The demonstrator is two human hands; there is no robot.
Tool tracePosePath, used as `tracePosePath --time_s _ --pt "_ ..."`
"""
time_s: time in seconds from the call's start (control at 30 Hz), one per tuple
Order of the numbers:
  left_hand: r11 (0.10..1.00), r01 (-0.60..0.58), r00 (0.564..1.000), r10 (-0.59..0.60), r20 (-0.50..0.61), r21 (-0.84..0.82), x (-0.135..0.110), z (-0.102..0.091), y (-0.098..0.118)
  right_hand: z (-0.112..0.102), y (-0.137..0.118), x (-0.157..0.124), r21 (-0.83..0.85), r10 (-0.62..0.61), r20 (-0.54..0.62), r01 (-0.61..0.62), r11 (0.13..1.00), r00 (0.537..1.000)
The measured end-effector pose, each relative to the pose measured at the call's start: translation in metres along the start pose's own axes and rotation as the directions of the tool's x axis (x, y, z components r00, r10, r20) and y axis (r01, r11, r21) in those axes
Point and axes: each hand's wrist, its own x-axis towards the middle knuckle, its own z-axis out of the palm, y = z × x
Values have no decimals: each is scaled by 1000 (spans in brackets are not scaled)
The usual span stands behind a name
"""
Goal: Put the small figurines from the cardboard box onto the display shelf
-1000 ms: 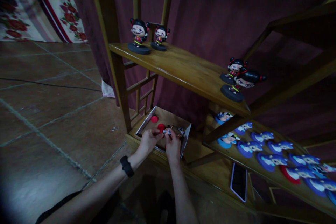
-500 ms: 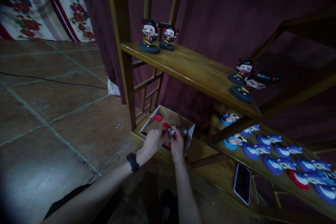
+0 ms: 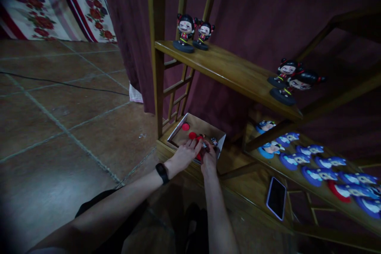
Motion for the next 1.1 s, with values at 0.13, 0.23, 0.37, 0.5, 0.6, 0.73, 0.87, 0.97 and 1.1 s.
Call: tracePosePath --time_s 0.13,0.23,0.37,0.5,0.6,0.73,0.87,0.97,1.1 --pt "998 -55 998 55 -7 -8 -6 0 2 1 -5 -15 -25 -11 12 11 1000 1000" --pt "998 -46 999 45 -13 -47 -10 -3 3 3 -9 -24 -99 -46 37 50 994 998" --pt "985 66 998 -67 2 -157 -19 -12 3 7 -14 -31 -209 -112 66 123 970 992" --pt "837 309 941 -338 19 -452 -23 -11 -2 7 -12 -37 -259 -133 119 160 953 984" --pt "494 383 842 -534 75 -781 -17 -1 -5 1 -5 -39 -298 -168 110 193 935 980" --pt "-175 439 687 -567 454 -881 -10 13 -5 -9 4 -38 -337 -234 49 236 911 971" --pt "-441 445 637 -456 622 -779 -12 15 -7 -9 -1 -34 -270 -115 58 127 954 992" --pt "-454 415 655 -452 605 -788 -12 12 -9 -6 -9 -31 -186 -20 147 48 981 989" --pt "-430 425 628 -493 602 -796 -6 7 -5 -4 -13 -31 -66 31 197 -18 998 980"
